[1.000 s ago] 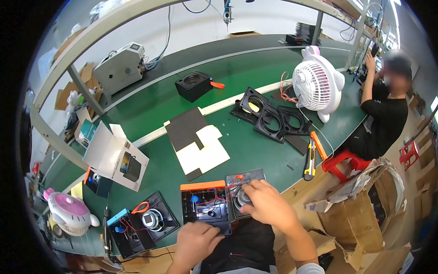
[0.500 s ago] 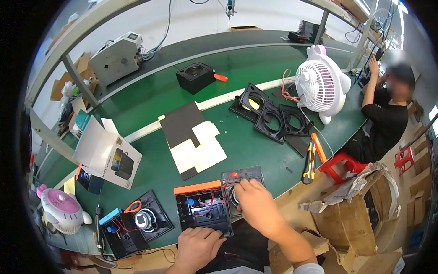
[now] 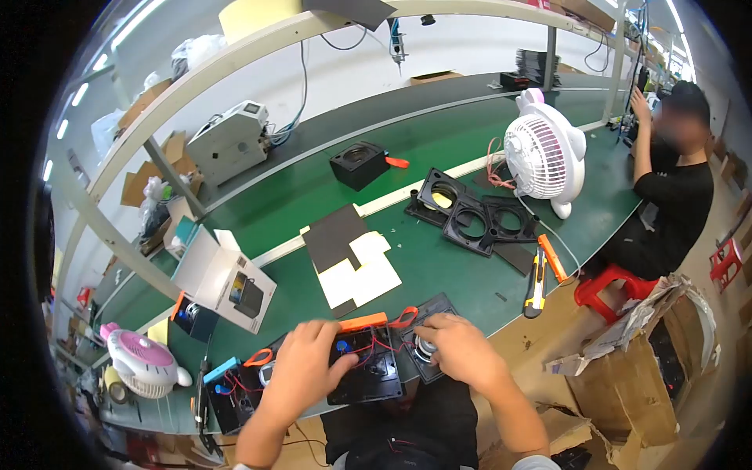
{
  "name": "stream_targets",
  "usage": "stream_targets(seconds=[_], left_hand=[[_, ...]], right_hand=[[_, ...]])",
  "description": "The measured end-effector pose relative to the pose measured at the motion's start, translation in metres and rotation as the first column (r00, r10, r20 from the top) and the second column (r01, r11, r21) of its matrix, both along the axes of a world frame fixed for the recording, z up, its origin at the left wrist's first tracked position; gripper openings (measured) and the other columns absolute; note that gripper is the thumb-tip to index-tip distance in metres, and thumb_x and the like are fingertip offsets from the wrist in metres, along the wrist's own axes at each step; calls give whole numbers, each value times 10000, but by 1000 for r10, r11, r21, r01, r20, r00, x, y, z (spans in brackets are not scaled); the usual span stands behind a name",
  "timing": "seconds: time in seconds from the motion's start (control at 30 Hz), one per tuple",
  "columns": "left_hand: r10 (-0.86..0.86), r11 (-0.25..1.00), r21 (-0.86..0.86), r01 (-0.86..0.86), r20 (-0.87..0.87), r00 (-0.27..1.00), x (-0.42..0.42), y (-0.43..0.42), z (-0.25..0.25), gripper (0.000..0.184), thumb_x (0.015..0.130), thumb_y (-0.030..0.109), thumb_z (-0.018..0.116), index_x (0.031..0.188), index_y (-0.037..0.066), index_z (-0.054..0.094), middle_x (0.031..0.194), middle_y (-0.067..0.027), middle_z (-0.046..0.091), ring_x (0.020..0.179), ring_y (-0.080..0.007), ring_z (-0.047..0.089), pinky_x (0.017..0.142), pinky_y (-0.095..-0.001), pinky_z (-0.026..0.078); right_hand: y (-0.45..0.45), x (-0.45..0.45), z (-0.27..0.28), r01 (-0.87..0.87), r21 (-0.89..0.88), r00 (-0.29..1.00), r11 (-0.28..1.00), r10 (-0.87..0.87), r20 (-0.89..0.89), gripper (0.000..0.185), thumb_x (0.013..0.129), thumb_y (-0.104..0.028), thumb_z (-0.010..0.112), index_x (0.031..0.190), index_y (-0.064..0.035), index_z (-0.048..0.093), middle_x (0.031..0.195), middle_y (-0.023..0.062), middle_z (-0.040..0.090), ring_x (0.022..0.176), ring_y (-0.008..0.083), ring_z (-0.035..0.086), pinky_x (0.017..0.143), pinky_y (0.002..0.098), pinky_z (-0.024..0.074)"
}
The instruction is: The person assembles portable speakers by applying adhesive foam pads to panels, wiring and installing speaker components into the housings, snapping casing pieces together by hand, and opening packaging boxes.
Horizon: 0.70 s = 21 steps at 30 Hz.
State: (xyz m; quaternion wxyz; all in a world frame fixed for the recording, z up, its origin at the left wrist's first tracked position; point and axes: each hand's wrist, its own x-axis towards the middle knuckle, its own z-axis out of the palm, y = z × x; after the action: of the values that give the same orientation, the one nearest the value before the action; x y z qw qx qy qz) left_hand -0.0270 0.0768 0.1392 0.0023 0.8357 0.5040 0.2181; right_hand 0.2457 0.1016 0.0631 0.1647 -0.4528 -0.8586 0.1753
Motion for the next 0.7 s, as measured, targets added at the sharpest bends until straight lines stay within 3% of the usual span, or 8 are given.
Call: stream_targets(seconds=[0.17,0.23,0.27,0.3,0.4,0.47,0.6,0.7], left_hand=[[-78,879,-474,47,-45,996,13,60,-5,473,850,354,770,1176,34,645,1027,-207,712,936,-401,684,834,-487,535],[-167,860,-486,155,20,986,12,74,-14,514,834,404,782,1206,73,655,978,-227,728,926,-415,694,846,-481,543],[-197,842,-521,136,-63,978,17,78,-17,503,832,410,781,1185,74,657,922,-217,723,881,-412,695,813,-475,545],[-226,823,-557,109,-146,963,21,82,-19,493,830,416,780,1164,75,659,867,-206,717,836,-408,696,780,-469,548],[-264,841,-532,101,-241,934,22,88,-35,450,843,413,759,1123,78,652,762,-201,692,743,-407,688,715,-479,540],[-213,873,-485,53,-282,935,27,86,-44,432,848,403,751,1108,74,647,759,-205,687,736,-410,684,710,-483,535],[-133,878,-478,18,-208,969,33,81,-45,458,857,422,741,1159,89,650,848,-210,704,820,-419,688,754,-487,534],[-36,841,-540,-25,-103,994,25,78,-44,510,858,466,728,1220,114,650,987,-201,722,951,-412,690,829,-485,537]], right_hand=[[-12,21,1,270,110,944,956,-241,-224,618,788,-305,805,1304,-15,629,1253,168,651,1227,358,582,1034,421,468],[-18,32,5,508,-52,842,860,-509,-178,602,811,-320,795,1295,-3,627,1215,193,664,1129,369,631,971,431,502],[-21,37,5,615,-130,765,778,-628,-141,595,823,-327,790,1290,3,627,1196,205,671,1081,374,655,939,436,519],[-18,46,-6,586,-175,779,791,-610,-147,583,853,-393,761,1257,8,636,1148,237,684,941,389,690,852,454,545],[8,56,-16,443,-347,823,827,-528,-210,656,889,-521,704,1214,46,641,1060,270,703,1003,444,676,854,482,539],[30,47,-19,473,-297,859,830,-509,-56,622,896,-521,696,1161,41,668,951,245,722,881,392,699,820,450,553],[64,41,1,308,-315,941,898,-238,242,685,898,-600,661,1060,65,698,945,222,735,895,402,714,834,460,557],[84,42,11,234,-595,969,769,-133,210,680,914,-622,632,1026,46,698,932,175,717,866,281,696,778,421,552]])
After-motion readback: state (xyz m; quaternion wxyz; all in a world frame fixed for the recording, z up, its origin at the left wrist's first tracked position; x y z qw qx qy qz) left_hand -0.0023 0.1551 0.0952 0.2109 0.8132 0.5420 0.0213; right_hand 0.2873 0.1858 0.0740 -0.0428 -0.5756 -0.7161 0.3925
